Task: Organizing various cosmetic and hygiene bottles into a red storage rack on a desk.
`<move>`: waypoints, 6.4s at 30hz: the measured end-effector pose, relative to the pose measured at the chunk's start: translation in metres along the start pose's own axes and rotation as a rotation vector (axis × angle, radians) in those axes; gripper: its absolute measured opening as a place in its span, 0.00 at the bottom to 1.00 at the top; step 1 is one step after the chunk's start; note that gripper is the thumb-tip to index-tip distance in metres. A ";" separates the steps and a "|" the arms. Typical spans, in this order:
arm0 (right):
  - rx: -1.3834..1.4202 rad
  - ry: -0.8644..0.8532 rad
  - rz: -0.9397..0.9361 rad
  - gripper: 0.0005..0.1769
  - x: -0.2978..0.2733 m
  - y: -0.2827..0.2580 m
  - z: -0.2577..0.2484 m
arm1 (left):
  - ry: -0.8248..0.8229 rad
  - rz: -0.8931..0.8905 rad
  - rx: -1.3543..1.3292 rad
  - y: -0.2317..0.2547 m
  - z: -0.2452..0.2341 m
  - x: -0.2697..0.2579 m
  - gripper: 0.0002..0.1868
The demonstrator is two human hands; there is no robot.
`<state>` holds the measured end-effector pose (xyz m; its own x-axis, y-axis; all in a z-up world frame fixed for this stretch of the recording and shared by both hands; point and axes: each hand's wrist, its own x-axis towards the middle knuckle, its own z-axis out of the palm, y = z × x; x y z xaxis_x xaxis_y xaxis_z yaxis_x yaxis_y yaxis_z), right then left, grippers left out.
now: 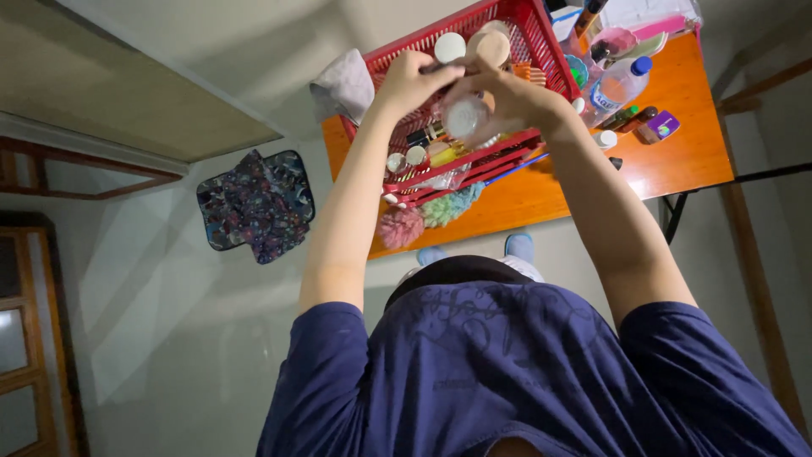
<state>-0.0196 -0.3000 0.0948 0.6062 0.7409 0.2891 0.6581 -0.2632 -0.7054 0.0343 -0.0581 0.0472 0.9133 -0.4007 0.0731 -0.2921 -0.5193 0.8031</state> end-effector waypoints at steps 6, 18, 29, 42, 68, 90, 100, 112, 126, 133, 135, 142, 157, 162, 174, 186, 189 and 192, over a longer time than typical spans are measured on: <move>0.649 0.182 0.289 0.34 -0.038 0.038 -0.002 | -0.079 -0.233 -0.795 -0.034 0.037 0.002 0.33; 1.085 0.619 0.243 0.32 -0.140 0.044 -0.041 | -0.275 -0.050 0.371 -0.054 0.067 -0.001 0.44; 1.070 0.848 0.188 0.31 -0.202 0.056 -0.052 | -0.037 -0.368 0.107 -0.036 0.017 0.021 0.25; 1.082 1.036 0.162 0.30 -0.334 0.102 -0.101 | -0.043 0.371 -0.838 0.178 0.141 0.041 0.26; 0.021 0.647 1.030 0.51 -0.507 0.360 0.058 | -0.104 -0.095 0.056 0.023 0.602 0.125 0.17; 0.038 0.725 1.074 0.34 -0.558 0.375 0.081 | -0.231 -0.115 0.155 0.008 0.607 0.136 0.28; 0.064 0.545 1.297 0.28 -0.523 0.395 0.034 | -0.156 -0.132 0.077 -0.010 0.610 0.135 0.22; -0.068 0.431 1.250 0.40 -0.503 0.365 0.011 | 0.012 -0.227 -0.136 0.031 0.578 0.128 0.21; 1.095 0.832 0.845 0.22 -0.479 0.325 -0.058 | 0.039 -0.285 -0.559 0.065 0.532 0.120 0.26; -0.009 0.595 0.899 0.23 -0.453 0.348 -0.030 | 0.009 -0.434 -0.705 0.018 0.546 0.097 0.19; -0.077 0.556 0.865 0.24 -0.444 0.353 -0.017 | 0.033 -0.392 -0.688 0.027 0.536 0.097 0.19; -0.366 0.363 0.837 0.23 -0.440 0.366 0.008 | -0.008 -0.157 -0.158 0.028 0.544 0.109 0.18; -0.378 0.432 0.894 0.34 -0.462 0.322 -0.033 | -0.248 0.181 0.679 -0.042 0.645 0.133 0.05; -0.352 0.441 0.898 0.35 -0.470 0.313 -0.041 | -0.251 0.157 0.702 -0.050 0.647 0.130 0.05; -0.346 0.591 0.808 0.32 -0.446 0.284 -0.061 | 0.041 0.231 0.425 0.056 0.532 0.111 0.14; -0.112 0.770 0.380 0.20 -0.189 0.122 -0.096 | 0.455 0.466 0.195 0.122 0.275 -0.018 0.14; -0.076 0.700 0.199 0.17 -0.115 0.091 -0.060 | 0.608 0.394 0.255 0.110 0.193 -0.060 0.14; -0.080 0.533 0.172 0.16 -0.048 0.070 -0.011 | 0.789 0.280 0.438 0.090 0.118 -0.103 0.13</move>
<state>0.0026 -0.3611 0.0385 0.8359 0.2740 0.4757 0.5489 -0.4138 -0.7262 -0.1201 -0.1526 0.0415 0.6751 -0.0107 0.7376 -0.4646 -0.7829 0.4138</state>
